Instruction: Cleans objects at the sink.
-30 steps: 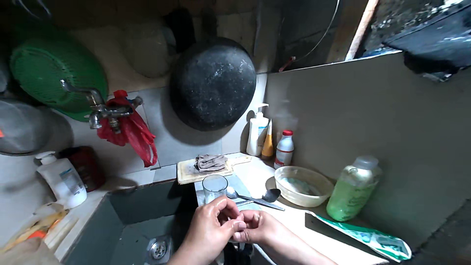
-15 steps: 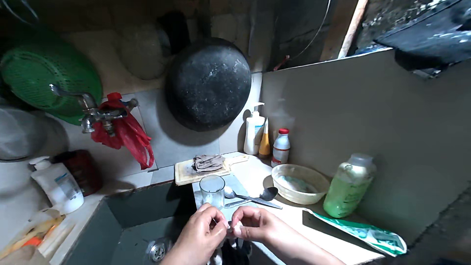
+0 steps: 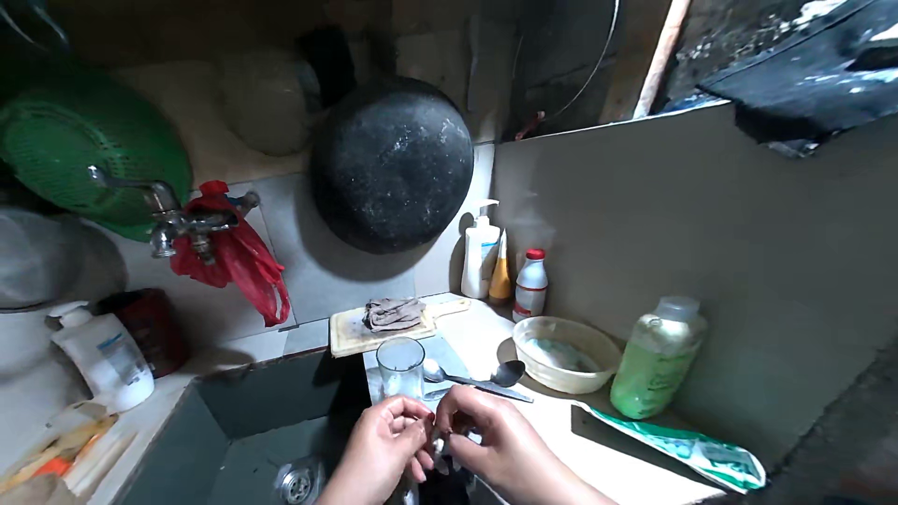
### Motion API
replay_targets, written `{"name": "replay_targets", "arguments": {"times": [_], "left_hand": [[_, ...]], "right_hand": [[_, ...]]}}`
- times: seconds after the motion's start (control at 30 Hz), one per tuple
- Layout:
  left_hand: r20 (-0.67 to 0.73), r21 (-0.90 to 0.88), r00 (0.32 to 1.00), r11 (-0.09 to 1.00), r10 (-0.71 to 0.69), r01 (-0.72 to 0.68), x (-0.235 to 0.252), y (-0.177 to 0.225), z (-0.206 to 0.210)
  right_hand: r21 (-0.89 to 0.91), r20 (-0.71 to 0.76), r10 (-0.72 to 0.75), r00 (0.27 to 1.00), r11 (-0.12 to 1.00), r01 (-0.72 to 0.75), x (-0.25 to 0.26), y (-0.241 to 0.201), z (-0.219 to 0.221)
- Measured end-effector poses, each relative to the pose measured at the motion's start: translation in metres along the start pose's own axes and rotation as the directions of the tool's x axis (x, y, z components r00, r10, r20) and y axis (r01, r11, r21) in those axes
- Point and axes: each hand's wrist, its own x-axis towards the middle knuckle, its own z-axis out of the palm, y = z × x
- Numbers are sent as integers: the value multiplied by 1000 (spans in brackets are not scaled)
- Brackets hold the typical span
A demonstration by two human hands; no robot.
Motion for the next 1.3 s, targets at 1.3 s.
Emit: {"name": "replay_targets", "arguments": {"times": [1.3], "left_hand": [[56, 736, 994, 677, -97, 25, -2, 0, -16]], "right_hand": [[49, 92, 306, 948, 949, -311, -17, -9, 1]]}}
